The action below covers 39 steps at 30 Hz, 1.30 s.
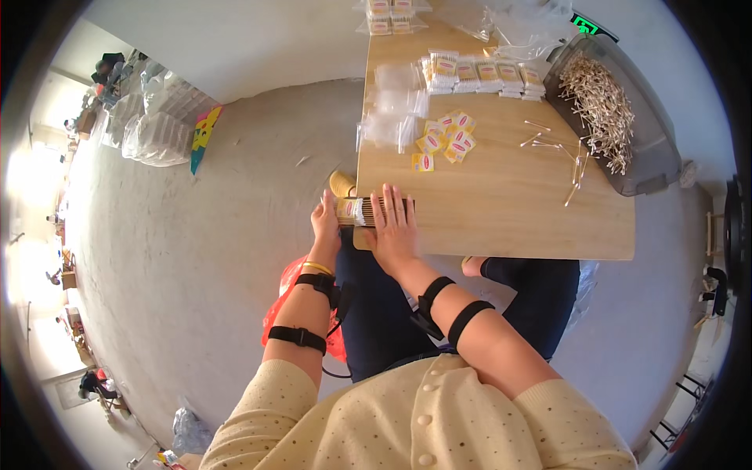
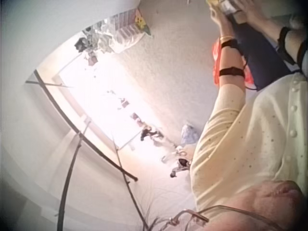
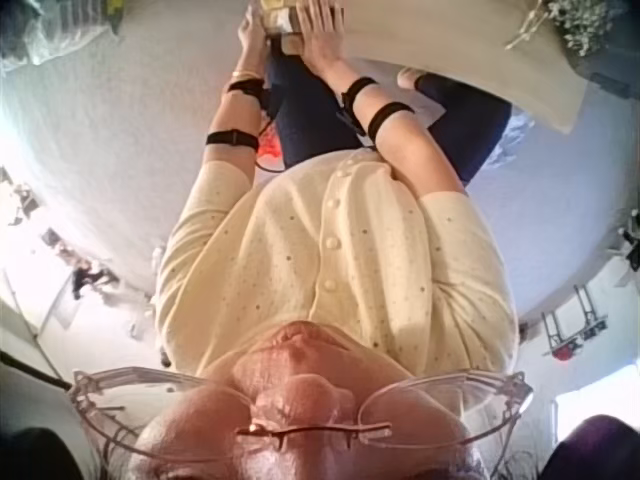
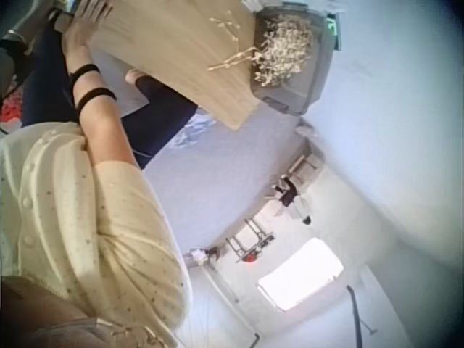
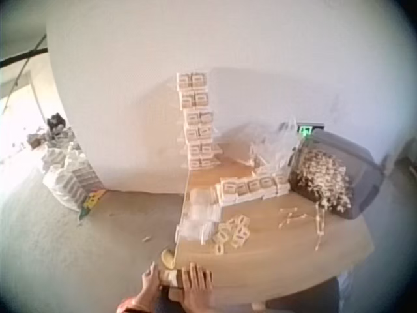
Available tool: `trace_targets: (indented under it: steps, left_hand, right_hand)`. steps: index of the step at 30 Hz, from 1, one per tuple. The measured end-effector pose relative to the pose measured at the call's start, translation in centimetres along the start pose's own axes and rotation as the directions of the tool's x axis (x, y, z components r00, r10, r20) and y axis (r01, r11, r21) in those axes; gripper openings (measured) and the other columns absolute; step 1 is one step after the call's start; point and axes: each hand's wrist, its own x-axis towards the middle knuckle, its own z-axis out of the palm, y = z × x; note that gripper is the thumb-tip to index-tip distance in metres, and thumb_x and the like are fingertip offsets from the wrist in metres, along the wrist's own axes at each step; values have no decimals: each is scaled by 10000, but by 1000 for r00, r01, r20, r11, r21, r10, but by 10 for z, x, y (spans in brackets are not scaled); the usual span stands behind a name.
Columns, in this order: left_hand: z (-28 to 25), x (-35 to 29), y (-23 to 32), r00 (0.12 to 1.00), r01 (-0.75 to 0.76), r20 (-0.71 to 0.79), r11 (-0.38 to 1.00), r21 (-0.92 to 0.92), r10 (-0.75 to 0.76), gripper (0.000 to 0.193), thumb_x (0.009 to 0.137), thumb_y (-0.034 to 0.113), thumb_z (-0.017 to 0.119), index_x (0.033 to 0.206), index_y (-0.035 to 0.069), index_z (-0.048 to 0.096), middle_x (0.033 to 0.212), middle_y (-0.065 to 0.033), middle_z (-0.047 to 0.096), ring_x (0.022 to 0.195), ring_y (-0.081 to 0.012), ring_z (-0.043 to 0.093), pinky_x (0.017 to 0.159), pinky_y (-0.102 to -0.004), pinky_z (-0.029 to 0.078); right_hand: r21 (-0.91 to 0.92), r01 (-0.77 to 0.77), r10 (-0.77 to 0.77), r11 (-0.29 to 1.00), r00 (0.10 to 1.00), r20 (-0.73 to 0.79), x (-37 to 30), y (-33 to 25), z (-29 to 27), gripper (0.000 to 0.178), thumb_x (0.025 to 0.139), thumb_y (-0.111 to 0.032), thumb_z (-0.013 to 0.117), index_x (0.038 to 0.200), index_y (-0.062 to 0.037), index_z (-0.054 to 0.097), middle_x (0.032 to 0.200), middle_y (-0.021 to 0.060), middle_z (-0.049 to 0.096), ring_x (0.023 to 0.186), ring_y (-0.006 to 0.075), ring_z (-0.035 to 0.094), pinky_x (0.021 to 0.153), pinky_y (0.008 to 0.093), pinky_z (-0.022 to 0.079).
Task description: Manually align and pack cotton swabs into plastic bags.
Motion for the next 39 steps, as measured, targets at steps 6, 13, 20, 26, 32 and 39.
trace_targets:
  steps: [6, 13, 20, 26, 32, 39]
  left_hand:
    - [-3, -8, 21, 995, -88, 69, 980, 180, 77, 502, 1041, 494, 591, 801, 54, 611, 676, 10, 565, 566, -83, 527, 496, -271, 422]
    - [-35, 22, 24, 936, -349, 222, 808, 474, 274, 501, 1066, 405, 560, 715, 49, 523, 585, -7, 446, 502, -110, 434, 471, -309, 376]
    - [-14, 11, 15, 876, -477, 220, 696, 537, 430, 469, 1062, 338, 575, 738, 20, 458, 647, -20, 359, 635, -122, 339, 561, -357, 348]
    - [-20, 6, 13, 862, -499, 198, 710, 497, 467, 458, 1068, 354, 565, 755, 31, 477, 655, -13, 372, 619, -111, 358, 548, -344, 357]
    - [-27, 5, 22, 984, -54, 178, 979, 199, 19, 468, 1069, 463, 543, 795, 83, 565, 654, 15, 494, 529, -85, 486, 479, -272, 424]
    - [-25, 6, 25, 966, -146, 249, 933, 330, 63, 474, 1065, 490, 539, 839, 81, 621, 650, 27, 526, 522, -78, 487, 472, -253, 420]
  right_hand:
    - [112, -53, 47, 992, 998, 50, 3, -2, -13, 923, 929, -498, 633, 1599, 20, 267, 1696, 214, 186, 1586, 341, 148, 1281, 547, 107]
    - [48, 40, -43, 998, 997, 59, -4, 23, -26, 980, 913, -474, 668, 1595, 67, 218, 1689, 226, 189, 1583, 345, 159, 1283, 529, 124]
    - [71, -28, 20, 997, 994, 106, 10, -4, -10, 1040, 907, -574, 638, 1596, 74, 207, 1694, 230, 160, 1593, 335, 97, 1290, 524, 93]
    - [-41, -30, 36, 999, 986, 164, 17, -23, -16, 1056, 921, -644, 588, 1604, 61, 199, 1702, 215, 145, 1595, 344, 78, 1280, 563, 66]
    - [13, -21, 19, 1000, 993, 120, 17, -19, -11, 1081, 903, -618, 629, 1600, 82, 188, 1696, 231, 154, 1585, 369, 120, 1275, 569, 91]
    - [9, -7, 6, 1000, 994, 110, 17, -18, -13, 1072, 908, -603, 628, 1595, 93, 188, 1697, 234, 146, 1585, 373, 116, 1276, 569, 87]
